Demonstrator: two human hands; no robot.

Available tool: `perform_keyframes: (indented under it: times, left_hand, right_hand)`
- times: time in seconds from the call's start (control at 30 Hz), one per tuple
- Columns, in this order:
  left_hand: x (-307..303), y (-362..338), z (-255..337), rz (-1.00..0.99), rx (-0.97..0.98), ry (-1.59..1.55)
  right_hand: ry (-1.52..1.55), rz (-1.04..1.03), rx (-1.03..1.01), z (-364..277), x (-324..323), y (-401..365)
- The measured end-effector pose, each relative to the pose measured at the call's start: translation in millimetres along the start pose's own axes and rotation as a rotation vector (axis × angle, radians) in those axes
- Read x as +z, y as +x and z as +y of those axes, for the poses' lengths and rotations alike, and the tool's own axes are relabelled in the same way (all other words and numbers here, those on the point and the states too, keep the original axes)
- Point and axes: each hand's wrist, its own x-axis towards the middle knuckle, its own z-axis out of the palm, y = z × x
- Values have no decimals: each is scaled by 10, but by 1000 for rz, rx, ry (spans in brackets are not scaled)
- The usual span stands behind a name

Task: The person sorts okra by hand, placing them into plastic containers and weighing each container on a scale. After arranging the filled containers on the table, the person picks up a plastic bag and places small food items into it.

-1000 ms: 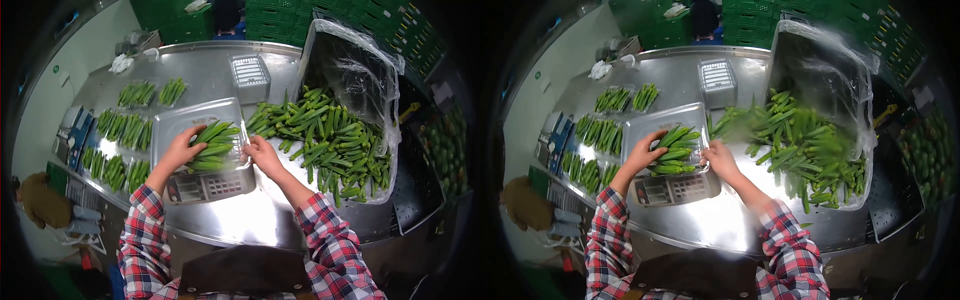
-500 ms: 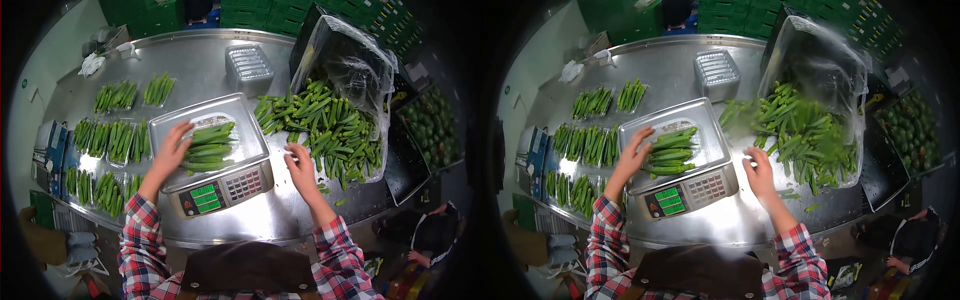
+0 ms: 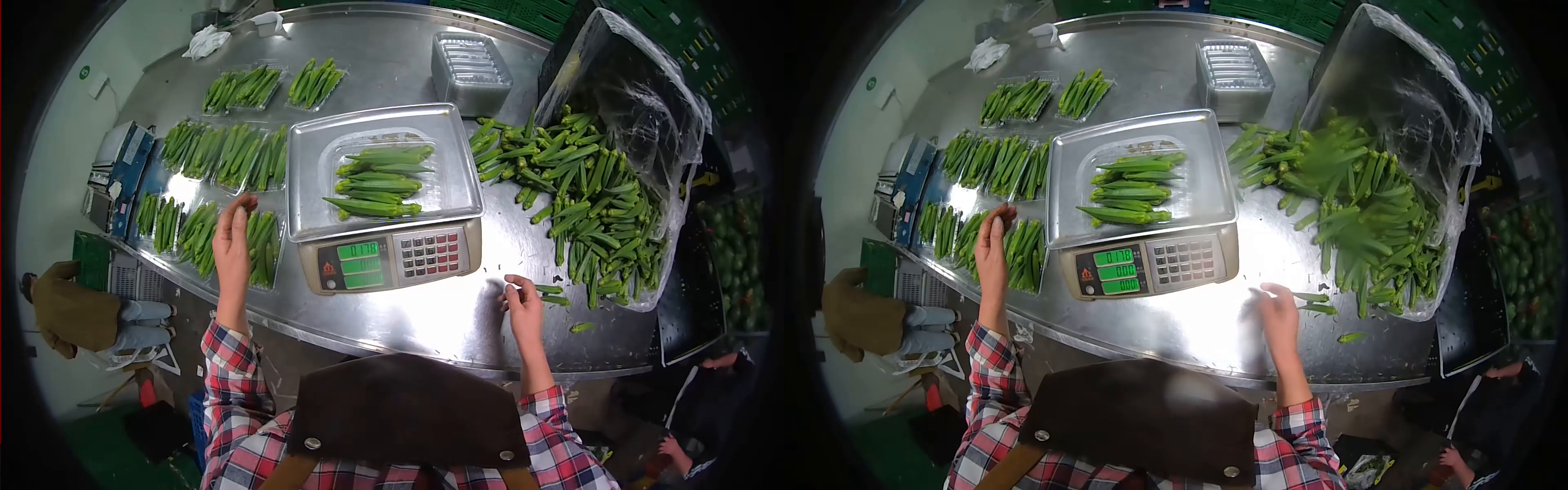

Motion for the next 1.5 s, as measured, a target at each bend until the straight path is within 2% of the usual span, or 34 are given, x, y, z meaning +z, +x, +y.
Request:
perform_keyframes:
  times: [0.1, 0.3, 0.37, 0.47, 0.5, 0.53, 0.57, 0.63, 0.67, 0.77, 0.83, 0.97, 1.07, 1.13, 1.33, 1.43, 1.5]
  left_hand:
    - [135, 70, 96, -1, 59, 65]
    - [702, 329, 340, 12, 281, 218]
    - [805, 469, 306, 58, 271, 324]
    - [903, 619, 21, 81, 229, 494]
    - [932, 644, -35, 90, 232, 527]
    - [957, 684, -42, 97, 237, 559]
    - [1042, 688, 81, 96, 321, 488]
    - [1259, 663, 183, -81, 531, 622]
    - [1325, 682, 219, -166, 640, 686]
    - [1410, 785, -189, -515, 396, 683]
    - [1404, 755, -158, -477, 424, 620]
    - [1397, 722, -113, -444, 396, 565]
    - [1366, 706, -100, -393, 372, 500]
    - [1292, 676, -43, -348, 363, 433]
    - [1159, 556, 19, -376, 70, 233]
    - [1214, 610, -194, -424, 275, 458]
    - [1272, 565, -154, -315, 267, 428]
  right_hand:
    - [-115, -13, -27, 156, -45, -6]
    - [3, 12, 72, 137, -107, -193]
    - [31, 27, 86, 153, -125, -168]
    - [-34, -1, -10, -85, 2, 28]
    - [-151, -33, -169, -131, 63, 161]
    - [-103, -59, -212, -402, 171, 230]
    - [-88, -90, -286, -556, 267, 345]
    - [-197, -81, -528, -667, 476, 633]
    - [-239, -73, -549, -791, 566, 734]
    - [-306, -94, -605, -911, 787, 1056]
    - [-350, -116, -615, -984, 872, 1214]
    - [-638, -175, -664, -1160, 1156, 1370]
    - [-741, -291, -708, -1098, 1281, 1516]
    - [-624, -329, -674, -1113, 1204, 1565]
    - [-305, -347, -503, -1165, 689, 1828]
    - [-212, -299, -370, -1235, 673, 1911]
    - [-279, -307, -531, -1302, 793, 1853]
